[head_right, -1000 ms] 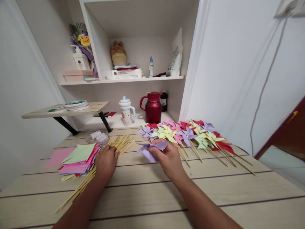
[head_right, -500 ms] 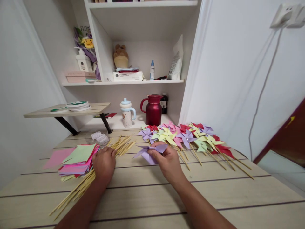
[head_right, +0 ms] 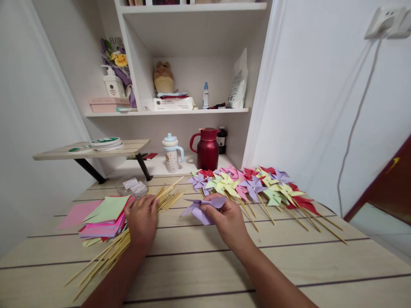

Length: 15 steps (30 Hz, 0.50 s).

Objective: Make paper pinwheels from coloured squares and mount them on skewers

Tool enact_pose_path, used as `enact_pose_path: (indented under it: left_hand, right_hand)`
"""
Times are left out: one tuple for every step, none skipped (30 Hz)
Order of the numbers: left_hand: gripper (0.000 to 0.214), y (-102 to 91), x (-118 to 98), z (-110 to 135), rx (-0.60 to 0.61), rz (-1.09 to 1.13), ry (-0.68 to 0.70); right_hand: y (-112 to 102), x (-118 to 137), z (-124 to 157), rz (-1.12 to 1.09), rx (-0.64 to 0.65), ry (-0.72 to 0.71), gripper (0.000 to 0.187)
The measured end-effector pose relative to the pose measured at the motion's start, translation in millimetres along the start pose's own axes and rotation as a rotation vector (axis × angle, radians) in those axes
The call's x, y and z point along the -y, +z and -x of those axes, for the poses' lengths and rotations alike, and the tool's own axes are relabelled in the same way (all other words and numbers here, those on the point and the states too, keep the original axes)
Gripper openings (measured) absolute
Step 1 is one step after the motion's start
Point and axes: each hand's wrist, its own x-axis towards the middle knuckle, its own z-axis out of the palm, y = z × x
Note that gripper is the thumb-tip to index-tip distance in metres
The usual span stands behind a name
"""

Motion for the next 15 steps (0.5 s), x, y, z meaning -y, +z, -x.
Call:
enact_pose_path:
  left_hand:
    - [0.022, -0.9, -1.1, 0.0, -0.009, 0.01, 0.005]
    - [0.021, -1.6, -1.8, -0.1, -0.018, 0.017, 0.008]
    - [0.021, -2.3, -2.1, 0.0, -0.024, 0.024, 0.012]
    - [0.021, -2.8, -2.0, 0.0, -0.029, 0.029, 0.014]
    - [0.021, -3.1, -1.6, 0.1, -0.034, 0.033, 0.013]
    - [0.022, -3.3, -1.0, 0.2, -0.039, 0.037, 0.008]
    - [0.023, -3.4, -0.3, 0.3, -0.045, 0.04, 0.001]
    - [0.023, -3.3, 0.5, 0.5, -0.051, 0.043, -0.008]
    - [0.024, -3.2, 1.3, 0.6, -0.057, 0.047, -0.018]
    - [0.025, -3.0, 2.0, 0.8, -0.063, 0.052, -0.027]
    - [0.025, -2.8, 2.6, 1.0, -0.067, 0.059, -0.036]
    - [0.025, -2.7, 3.1, 1.1, -0.07, 0.068, -0.043]
    - [0.026, -2.7, 3.3, 1.2, -0.072, 0.081, -0.049]
    - [0.026, -2.8, 3.5, 1.3, -0.074, 0.096, -0.054]
    - [0.026, -2.8, 3.6, 1.3, -0.075, 0.113, -0.058]
  right_hand:
    - [-0.1, -0.5, -0.1, -0.003, 0.0, 0.006, 0.016]
    - [-0.2, -1.0, -0.2, -0.004, -0.001, 0.012, 0.016]
    - [-0.4, -1.5, -0.4, -0.003, -0.003, 0.016, 0.016]
    - [-0.6, -2.0, -0.5, -0.001, -0.004, 0.016, 0.016]
    - [-0.8, -2.5, -0.7, 0.003, -0.007, 0.015, 0.016]
    - [-0.9, -2.8, -0.8, 0.009, -0.009, 0.013, 0.016]
    - [-1.0, -3.1, -0.8, 0.014, -0.01, 0.011, 0.016]
    - [-1.1, -3.2, -0.8, 0.02, -0.011, 0.007, 0.016]
    - [-1.1, -3.2, -0.7, 0.025, -0.011, 0.003, 0.016]
    - [-1.1, -3.1, -0.6, 0.029, -0.011, -0.003, 0.016]
    - [-1.0, -3.0, -0.5, 0.031, -0.01, -0.008, 0.016]
    - [-0.8, -2.9, -0.4, 0.03, -0.011, -0.014, 0.015]
    - [-0.6, -2.7, -0.4, 0.029, -0.012, -0.019, 0.015]
    - [-0.4, -2.5, -0.3, 0.029, -0.012, -0.022, 0.015]
    - [-0.2, -2.2, -0.3, 0.029, -0.012, -0.026, 0.015]
